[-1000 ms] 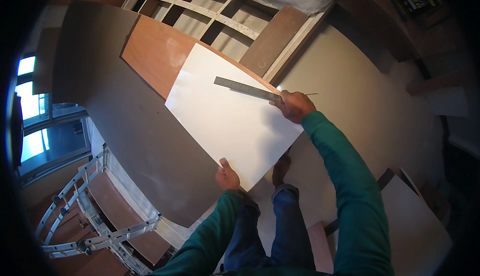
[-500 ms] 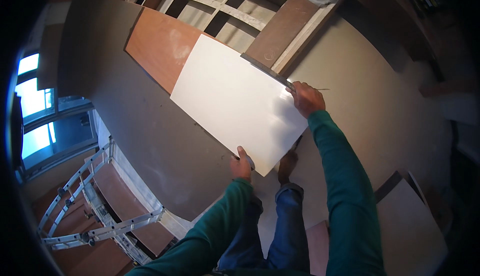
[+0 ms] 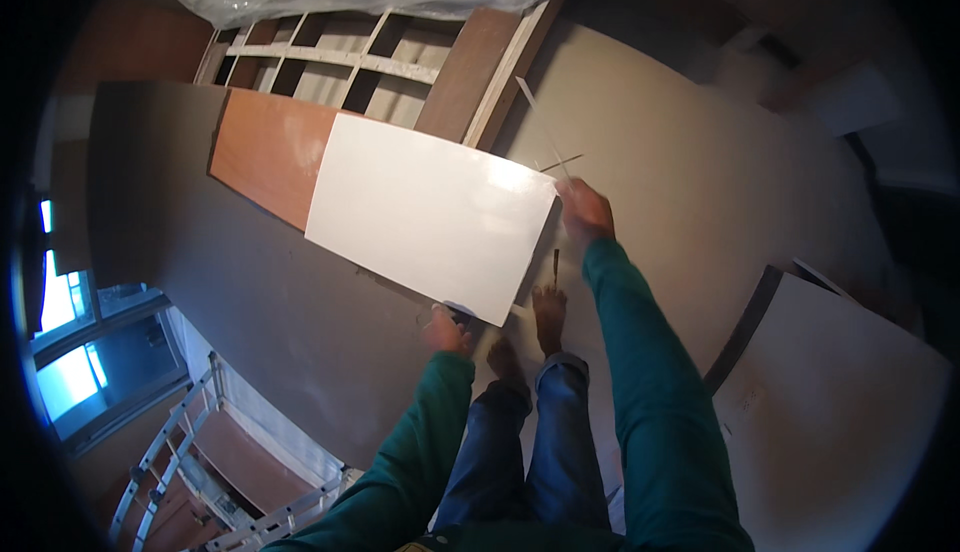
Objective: The person wipes a wooden board with a cloth, then sits on the floor to measure and mark a white board using a ruler and a pencil. The person then stands up and wipes another wooden board with a cloth.
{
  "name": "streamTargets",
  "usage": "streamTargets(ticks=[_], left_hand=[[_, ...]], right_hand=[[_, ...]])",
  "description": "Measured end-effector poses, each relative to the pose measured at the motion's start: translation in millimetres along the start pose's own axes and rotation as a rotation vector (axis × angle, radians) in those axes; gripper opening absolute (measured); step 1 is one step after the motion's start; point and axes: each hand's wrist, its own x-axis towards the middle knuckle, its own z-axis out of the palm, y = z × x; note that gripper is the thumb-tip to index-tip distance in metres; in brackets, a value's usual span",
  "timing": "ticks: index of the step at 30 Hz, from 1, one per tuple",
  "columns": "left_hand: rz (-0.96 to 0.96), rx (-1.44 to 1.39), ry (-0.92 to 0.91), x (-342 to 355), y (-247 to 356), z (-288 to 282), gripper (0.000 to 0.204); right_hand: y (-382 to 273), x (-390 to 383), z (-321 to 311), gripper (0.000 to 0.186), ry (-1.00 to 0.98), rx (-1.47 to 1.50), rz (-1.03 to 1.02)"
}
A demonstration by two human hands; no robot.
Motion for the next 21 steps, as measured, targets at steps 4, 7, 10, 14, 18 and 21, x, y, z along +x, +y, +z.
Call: streamTargets(ticks=[4, 7, 10, 14, 18, 21], left_hand=[[0.776, 0.441, -0.407, -38.0, -14.3, -33.4, 0.028], [1.429, 1.052, -0.825, -87.1, -36.5, -56.6, 0.026], [1.777, 1.206, -1.362, -127.6, -58.3, -61.2, 0.021], [2.021, 1.689, -1.423, -182.1, -83.4, -44.8, 0.029], [2.448, 1.366, -1.343, -248.8, -80.0, -22.9, 0.026], [2.633, 1.511, -1.255, -296.2, -72.5, -15.4, 0.028]], right_hand=[[117.1, -119.8, -39.0, 0.056, 0.31, 0.016, 0.21], [215.8, -237.9, -54.6, 0.061, 0.311, -0.037, 0.542], [277.6, -367.0, -55.4, 0.048, 0.229, -0.113, 0.782], [268.5, -496.7, -66.0, 0.031, 0.094, 0.362, 1.131], [202.7, -532.3, -100.4, 0.032, 0.113, 1.035, 1.25], [161.4, -524.5, -123.8, 0.029, 0.137, 1.159, 1.138]])
